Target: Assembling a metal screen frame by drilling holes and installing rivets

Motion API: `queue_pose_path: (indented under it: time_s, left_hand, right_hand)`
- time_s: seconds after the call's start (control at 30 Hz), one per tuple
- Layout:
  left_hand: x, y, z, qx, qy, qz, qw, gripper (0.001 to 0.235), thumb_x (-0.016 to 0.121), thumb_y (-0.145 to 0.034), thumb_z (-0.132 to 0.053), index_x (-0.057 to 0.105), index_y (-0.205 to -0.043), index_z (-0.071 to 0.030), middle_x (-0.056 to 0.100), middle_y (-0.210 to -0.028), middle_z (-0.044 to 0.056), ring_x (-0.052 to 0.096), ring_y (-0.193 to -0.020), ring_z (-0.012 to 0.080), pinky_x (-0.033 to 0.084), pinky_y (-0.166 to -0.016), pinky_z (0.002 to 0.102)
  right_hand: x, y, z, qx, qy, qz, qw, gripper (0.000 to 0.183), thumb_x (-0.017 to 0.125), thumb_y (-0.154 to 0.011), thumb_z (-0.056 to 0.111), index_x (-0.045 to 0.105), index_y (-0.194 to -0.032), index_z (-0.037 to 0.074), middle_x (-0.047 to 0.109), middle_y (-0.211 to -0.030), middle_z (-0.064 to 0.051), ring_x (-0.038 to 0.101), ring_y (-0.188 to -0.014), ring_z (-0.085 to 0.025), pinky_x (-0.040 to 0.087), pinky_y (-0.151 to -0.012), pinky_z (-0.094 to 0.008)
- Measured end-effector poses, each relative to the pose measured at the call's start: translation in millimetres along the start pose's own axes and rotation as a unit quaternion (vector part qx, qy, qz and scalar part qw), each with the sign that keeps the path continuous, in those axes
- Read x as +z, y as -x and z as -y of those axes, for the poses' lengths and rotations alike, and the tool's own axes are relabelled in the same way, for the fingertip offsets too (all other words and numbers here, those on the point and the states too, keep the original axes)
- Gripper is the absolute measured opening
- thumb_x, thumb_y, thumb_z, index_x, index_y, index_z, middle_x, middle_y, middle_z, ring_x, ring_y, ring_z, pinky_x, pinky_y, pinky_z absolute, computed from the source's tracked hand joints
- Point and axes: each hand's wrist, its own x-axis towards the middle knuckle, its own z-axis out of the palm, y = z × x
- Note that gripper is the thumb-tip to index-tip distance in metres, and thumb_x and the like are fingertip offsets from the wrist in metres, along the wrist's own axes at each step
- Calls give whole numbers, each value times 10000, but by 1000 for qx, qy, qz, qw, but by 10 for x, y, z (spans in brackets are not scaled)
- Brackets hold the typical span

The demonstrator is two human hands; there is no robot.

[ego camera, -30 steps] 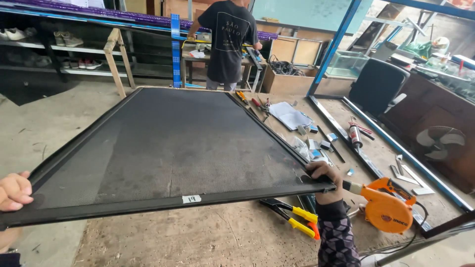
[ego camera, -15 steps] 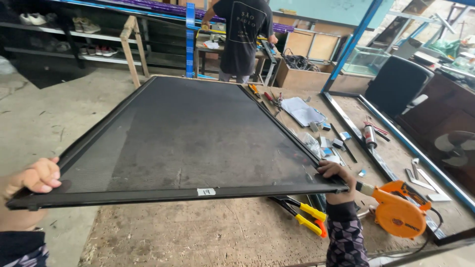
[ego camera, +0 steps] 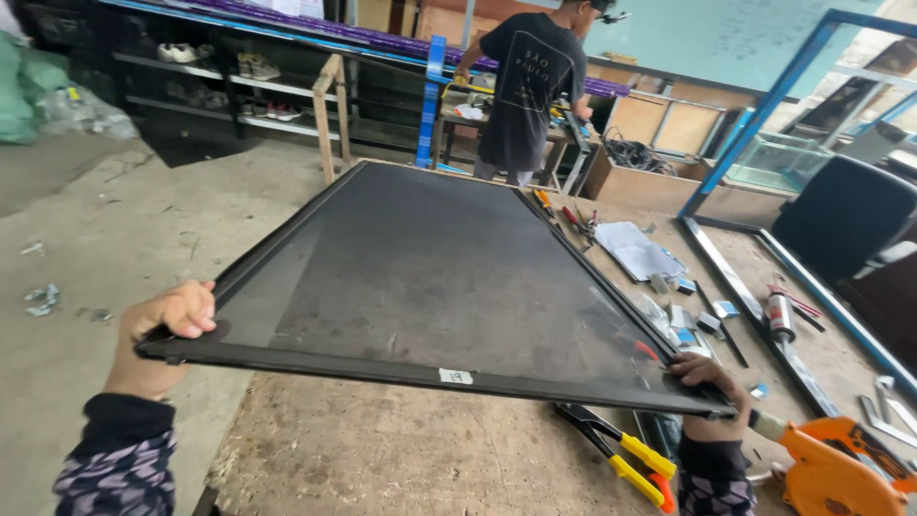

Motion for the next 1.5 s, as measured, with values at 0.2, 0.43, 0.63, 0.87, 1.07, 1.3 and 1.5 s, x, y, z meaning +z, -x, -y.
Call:
queue_pose_path:
  time_s: [0.2,0.43,0.63,0.87,1.07,1.3,1.5]
  left_hand:
    - [135,-87,-117,-22,2,-8,1000,263,660,-939,-212,528,-712,-207,573,-762,-8,507,-745,150,393,-1136,400]
    - [151,-84,-146,-30,-23,-8,999,303,650,-923,-107,500,-681,-209,572,-753,-28,509,-726,139,406,-1137,430]
    - [135,-69,-147,-36,5,1,999,303,623,-945,-95,526,-679,-203,565,-760,-23,506,-737,142,393,-1124,407]
    - [104,-68,-154,-28,-24,7,999,298,674,-920,-112,514,-690,-213,567,-767,-39,505,-748,127,408,-1144,413]
    - [-22,26,-57,2,8,14,1000,170,667,-941,-168,571,-802,-192,651,-870,8,582,-823,157,416,-1191,423]
    - [-214,152,55,-38,3,7,999,237,549,-964,-62,535,-765,-190,610,-870,14,505,-846,147,339,-1286,442]
    - [-92,15,-116,-7,-91,4,996,254,628,-925,-75,447,-784,-184,524,-870,26,513,-854,177,398,-1301,483]
  right_hand:
    - [0,-18,73,38,33,-5,999,102,578,-878,125,578,-796,64,663,-946,-171,671,-1067,-336,528,-1107,-471]
    - [-31,39,-47,34,27,-20,999,197,644,-950,116,546,-783,78,656,-930,-155,672,-1050,-315,536,-1089,-448]
    - [-15,23,5,31,37,-13,999,273,702,-948,243,556,-764,103,667,-908,-124,685,-1024,-292,548,-1073,-433]
    - [-33,-10,61,46,43,7,998,232,733,-881,271,589,-776,122,691,-923,-94,700,-1035,-276,557,-1058,-426]
    - [26,-7,-42,13,-5,-22,1000,343,673,-877,411,597,-770,95,679,-882,-124,688,-992,-308,546,-1025,-434]
    - [79,-55,144,42,39,4,998,185,705,-871,103,589,-742,168,687,-856,-52,701,-982,-249,554,-1008,-403]
    - [144,-122,286,49,69,4,996,238,659,-848,29,499,-764,184,682,-889,-61,707,-1004,-262,553,-996,-423]
